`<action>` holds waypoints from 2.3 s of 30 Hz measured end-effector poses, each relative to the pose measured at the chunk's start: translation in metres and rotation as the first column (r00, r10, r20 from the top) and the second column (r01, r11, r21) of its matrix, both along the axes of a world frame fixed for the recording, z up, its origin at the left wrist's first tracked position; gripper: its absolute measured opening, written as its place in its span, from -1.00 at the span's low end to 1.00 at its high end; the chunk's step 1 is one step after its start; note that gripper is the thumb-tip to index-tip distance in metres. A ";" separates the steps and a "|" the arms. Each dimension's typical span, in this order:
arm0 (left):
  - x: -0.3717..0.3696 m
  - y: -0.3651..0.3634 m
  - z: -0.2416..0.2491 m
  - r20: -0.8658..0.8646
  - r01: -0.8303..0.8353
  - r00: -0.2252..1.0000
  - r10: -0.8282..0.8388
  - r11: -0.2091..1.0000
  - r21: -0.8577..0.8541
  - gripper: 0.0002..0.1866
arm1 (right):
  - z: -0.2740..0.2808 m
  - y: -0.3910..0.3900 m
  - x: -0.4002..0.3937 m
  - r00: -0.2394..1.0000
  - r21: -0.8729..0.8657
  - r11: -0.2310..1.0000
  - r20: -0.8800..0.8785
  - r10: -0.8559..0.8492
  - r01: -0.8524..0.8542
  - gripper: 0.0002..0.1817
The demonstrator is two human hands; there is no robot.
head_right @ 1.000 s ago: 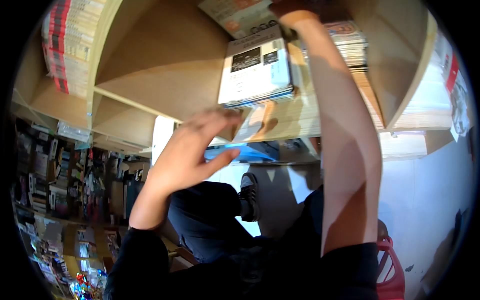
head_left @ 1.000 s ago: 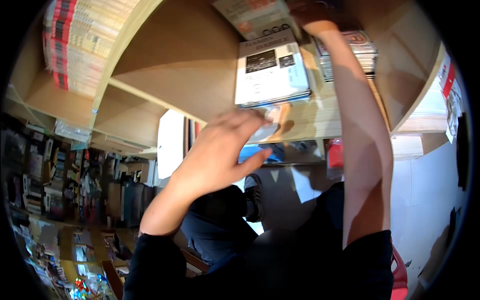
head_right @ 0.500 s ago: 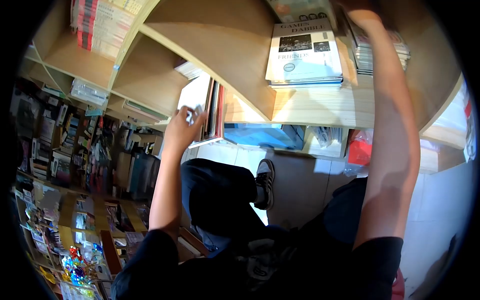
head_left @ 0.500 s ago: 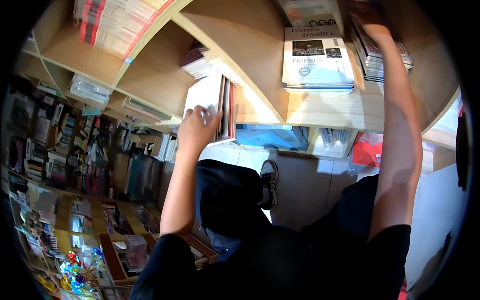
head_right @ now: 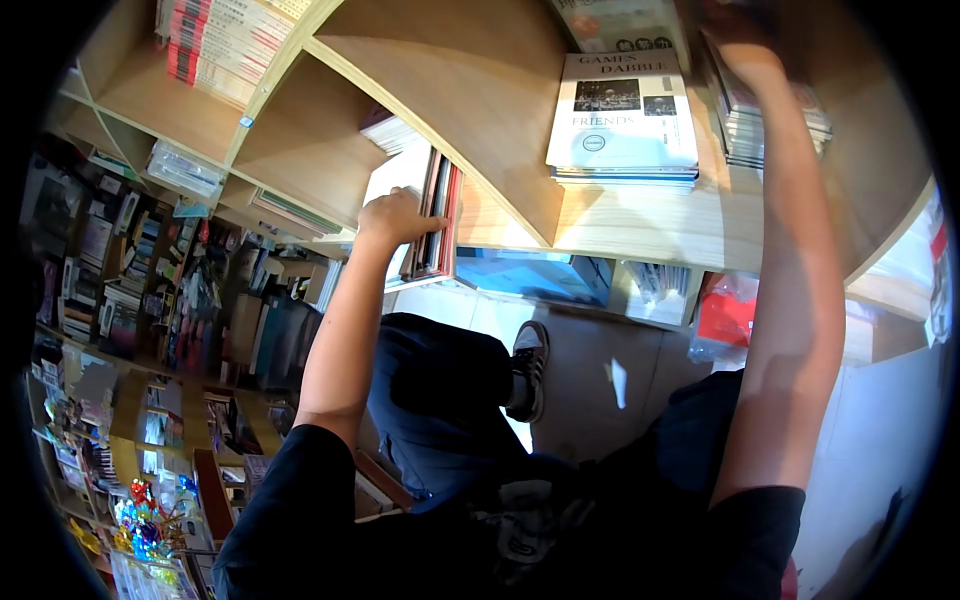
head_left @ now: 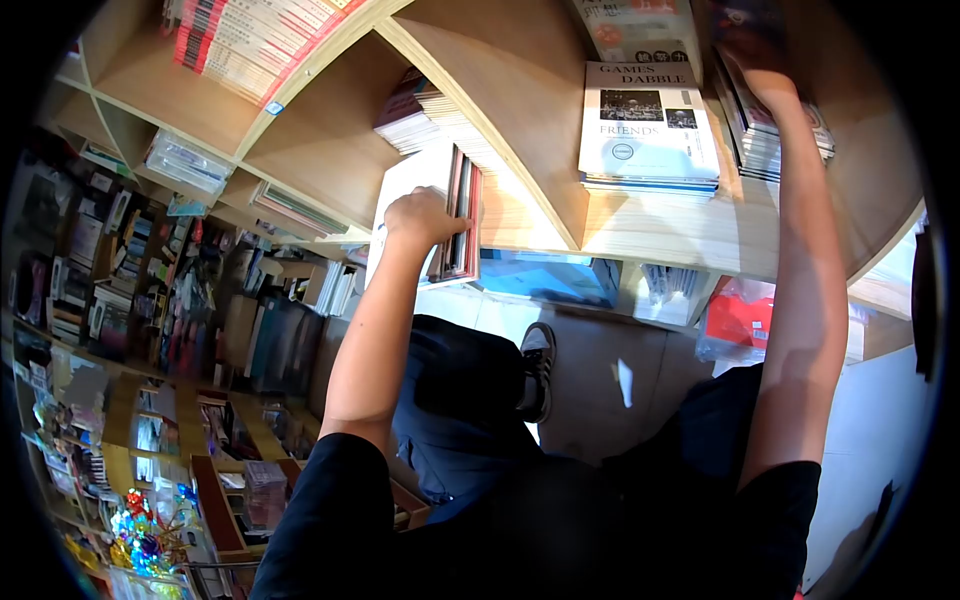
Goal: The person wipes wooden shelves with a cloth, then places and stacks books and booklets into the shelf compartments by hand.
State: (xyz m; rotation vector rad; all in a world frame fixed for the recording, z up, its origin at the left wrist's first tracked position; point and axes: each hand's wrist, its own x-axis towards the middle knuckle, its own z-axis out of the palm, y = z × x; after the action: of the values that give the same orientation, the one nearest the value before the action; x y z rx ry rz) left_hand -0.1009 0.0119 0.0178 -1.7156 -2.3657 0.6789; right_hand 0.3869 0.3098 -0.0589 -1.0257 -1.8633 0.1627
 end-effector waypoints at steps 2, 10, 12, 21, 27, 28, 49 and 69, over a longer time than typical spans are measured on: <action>0.002 -0.001 0.003 0.033 0.003 0.999 -0.003 1.000 -0.004 -0.14 | -0.001 -0.003 -0.003 1.000 0.027 1.000 -0.017 -0.005 0.005 -0.73; -0.007 0.007 0.004 0.024 0.066 0.998 -0.066 0.998 -0.004 -0.23 | 0.000 -0.007 0.004 0.991 0.209 0.970 0.021 -0.133 0.126 -0.68; -0.002 0.007 0.010 0.072 0.038 0.997 -0.036 0.999 -0.032 -0.26 | 0.004 0.009 0.019 0.991 -0.084 0.993 0.108 -0.077 0.087 -0.66; -0.002 0.000 0.032 0.237 -0.035 0.970 0.048 0.998 -0.061 -0.22 | -0.003 0.003 0.041 0.982 -0.011 0.999 -0.186 -0.036 0.035 -0.70; -0.010 0.014 0.007 0.002 0.015 1.000 -0.015 1.000 -0.026 0.13 | 0.044 -0.075 0.000 0.920 0.014 0.920 0.020 -0.391 0.391 -0.72; -0.007 0.011 0.004 0.002 0.016 1.000 -0.015 1.000 -0.026 0.13 | 0.045 -0.076 -0.002 0.920 0.014 0.920 0.020 -0.392 0.391 -0.72; -0.014 -0.043 0.020 -0.260 0.286 0.934 -0.245 0.949 0.134 -0.74 | 0.037 -0.041 -0.017 0.950 0.138 0.942 0.005 -0.311 0.307 -0.75; 0.006 -0.192 0.161 0.655 -0.038 0.695 -0.296 0.895 0.445 -0.73 | 0.060 -0.085 -0.012 0.960 -0.137 0.952 -0.020 -0.280 0.275 -0.70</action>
State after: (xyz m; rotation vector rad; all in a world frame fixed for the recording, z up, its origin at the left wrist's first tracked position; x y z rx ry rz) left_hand -0.0946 -0.1801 0.1788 -2.1412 -2.4774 -0.6479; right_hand 0.3754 0.2250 0.0007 -1.3556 -1.6691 0.1398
